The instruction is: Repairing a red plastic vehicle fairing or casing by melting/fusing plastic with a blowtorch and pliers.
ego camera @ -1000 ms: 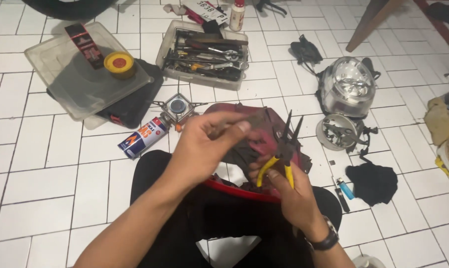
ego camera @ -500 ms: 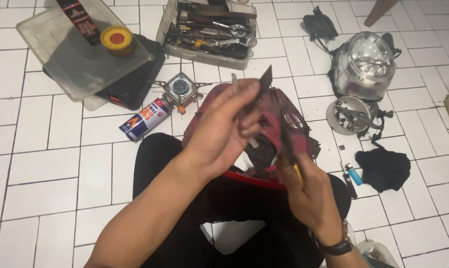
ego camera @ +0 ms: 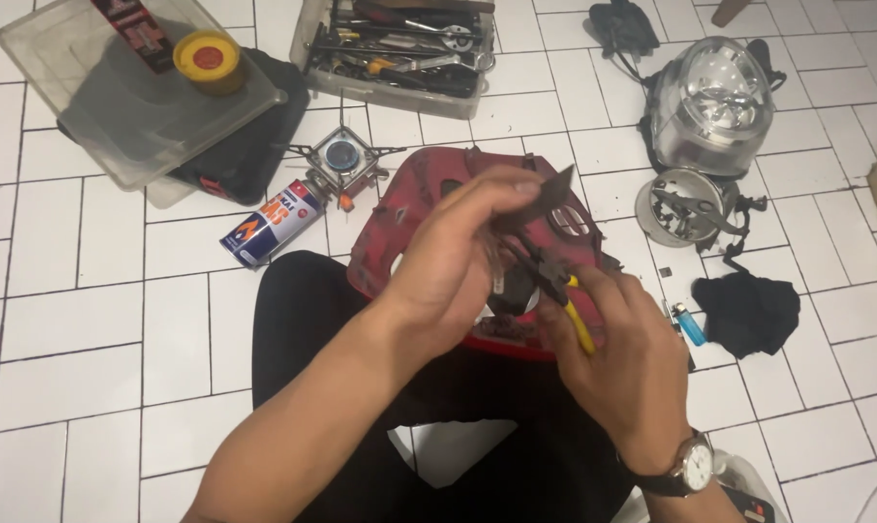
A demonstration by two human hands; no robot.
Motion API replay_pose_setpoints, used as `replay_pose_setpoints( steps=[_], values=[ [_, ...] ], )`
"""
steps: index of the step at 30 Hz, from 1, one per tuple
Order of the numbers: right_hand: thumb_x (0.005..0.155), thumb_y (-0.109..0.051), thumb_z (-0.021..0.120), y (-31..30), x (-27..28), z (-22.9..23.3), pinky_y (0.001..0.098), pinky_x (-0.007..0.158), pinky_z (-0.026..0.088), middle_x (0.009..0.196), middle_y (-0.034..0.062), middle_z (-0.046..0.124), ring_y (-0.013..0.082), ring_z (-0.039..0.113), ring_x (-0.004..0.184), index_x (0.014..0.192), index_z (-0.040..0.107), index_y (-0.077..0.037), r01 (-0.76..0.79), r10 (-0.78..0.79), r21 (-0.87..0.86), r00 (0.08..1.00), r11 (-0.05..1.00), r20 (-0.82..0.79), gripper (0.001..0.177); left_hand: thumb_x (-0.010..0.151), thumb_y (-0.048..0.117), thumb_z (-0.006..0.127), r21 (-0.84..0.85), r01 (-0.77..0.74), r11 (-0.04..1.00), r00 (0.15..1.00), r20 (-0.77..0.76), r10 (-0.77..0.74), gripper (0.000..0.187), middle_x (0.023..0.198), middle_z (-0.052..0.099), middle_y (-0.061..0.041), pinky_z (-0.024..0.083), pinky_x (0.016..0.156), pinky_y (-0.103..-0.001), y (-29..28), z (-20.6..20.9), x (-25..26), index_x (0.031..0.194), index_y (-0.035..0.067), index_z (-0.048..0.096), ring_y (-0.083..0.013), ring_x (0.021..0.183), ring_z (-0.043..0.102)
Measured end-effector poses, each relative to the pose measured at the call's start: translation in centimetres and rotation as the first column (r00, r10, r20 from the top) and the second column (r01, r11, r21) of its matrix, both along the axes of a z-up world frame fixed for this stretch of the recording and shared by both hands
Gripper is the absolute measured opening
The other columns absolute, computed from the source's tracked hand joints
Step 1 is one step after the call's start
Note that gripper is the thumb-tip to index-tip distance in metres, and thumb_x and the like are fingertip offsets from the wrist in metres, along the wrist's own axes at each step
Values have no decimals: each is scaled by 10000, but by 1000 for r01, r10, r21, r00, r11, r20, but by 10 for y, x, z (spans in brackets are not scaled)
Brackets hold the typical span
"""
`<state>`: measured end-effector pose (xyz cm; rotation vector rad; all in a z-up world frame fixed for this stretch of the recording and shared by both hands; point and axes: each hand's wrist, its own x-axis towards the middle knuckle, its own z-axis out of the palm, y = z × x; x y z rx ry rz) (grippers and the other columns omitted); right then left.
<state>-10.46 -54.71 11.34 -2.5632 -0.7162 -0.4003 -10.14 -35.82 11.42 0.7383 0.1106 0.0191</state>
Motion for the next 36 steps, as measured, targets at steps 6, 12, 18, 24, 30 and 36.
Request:
replay_pose_setpoints(
  steps=[6, 12, 18, 24, 30, 36],
  values=[
    [838, -326, 799, 1, 2, 1, 430, 663, 541, 964, 117, 693, 344, 673, 838, 1133, 709, -68, 2, -1, -39, 1000, 999, 24, 402, 922, 183, 626, -45, 36, 998, 999, -24, -37, 262, 1157, 624, -57, 518, 877, -368, -1, 6, -1, 1146, 51, 660, -175, 1089, 582],
    [830, -321, 817, -4, 7, -5, 426, 672, 532, 948, 103, 687, 321, 666, 845, 1129, 714, -76, -20, 22, -42, 998, 999, 51, 400, 933, 194, 640, -61, 95, 994, 995, -29, -97, 263, 1138, 628, -52, 524, 860, -355, 4, -3, 2, 1163, 67, 656, -179, 1063, 594],
    [832, -296, 805, -1, 9, -11, 415, 632, 520, 861, 111, 655, 312, 655, 785, 1110, 706, -60, -48, 50, -46, 998, 998, 47, 378, 935, 193, 651, -23, 118, 993, 992, -47, -119, 241, 1112, 637, -8, 483, 875, -317, 2, -14, 3, 1141, 70, 670, -134, 1049, 591],
    [886, -257, 772, -6, 12, -17, 434, 588, 516, 854, 136, 683, 350, 672, 730, 1079, 705, -53, -56, 58, 16, 993, 998, -107, 289, 958, 182, 637, -57, 106, 993, 993, -48, -109, 198, 1060, 648, 4, 467, 834, -323, 13, -13, 1, 1136, 101, 669, -136, 994, 582],
    [886, -209, 733, -2, 10, -15, 411, 614, 543, 880, 160, 708, 360, 705, 763, 1092, 699, -44, -85, 99, 69, 962, 994, -253, 266, 963, 116, 535, -250, -337, 908, 941, -121, 316, 127, 998, 692, -117, 577, 823, -367, 46, -12, 3, 1059, 37, 562, -206, 911, 668],
    [891, -246, 694, 3, 12, -16, 405, 660, 553, 855, 166, 734, 348, 736, 786, 1121, 713, -79, -44, 25, -29, 876, 999, -482, 285, 1004, 146, 643, 207, -85, 975, 990, 129, 59, 208, 767, 450, 64, 322, 577, -239, 75, -63, -9, 1158, 9, 622, -40, 653, 399]
  ],
)
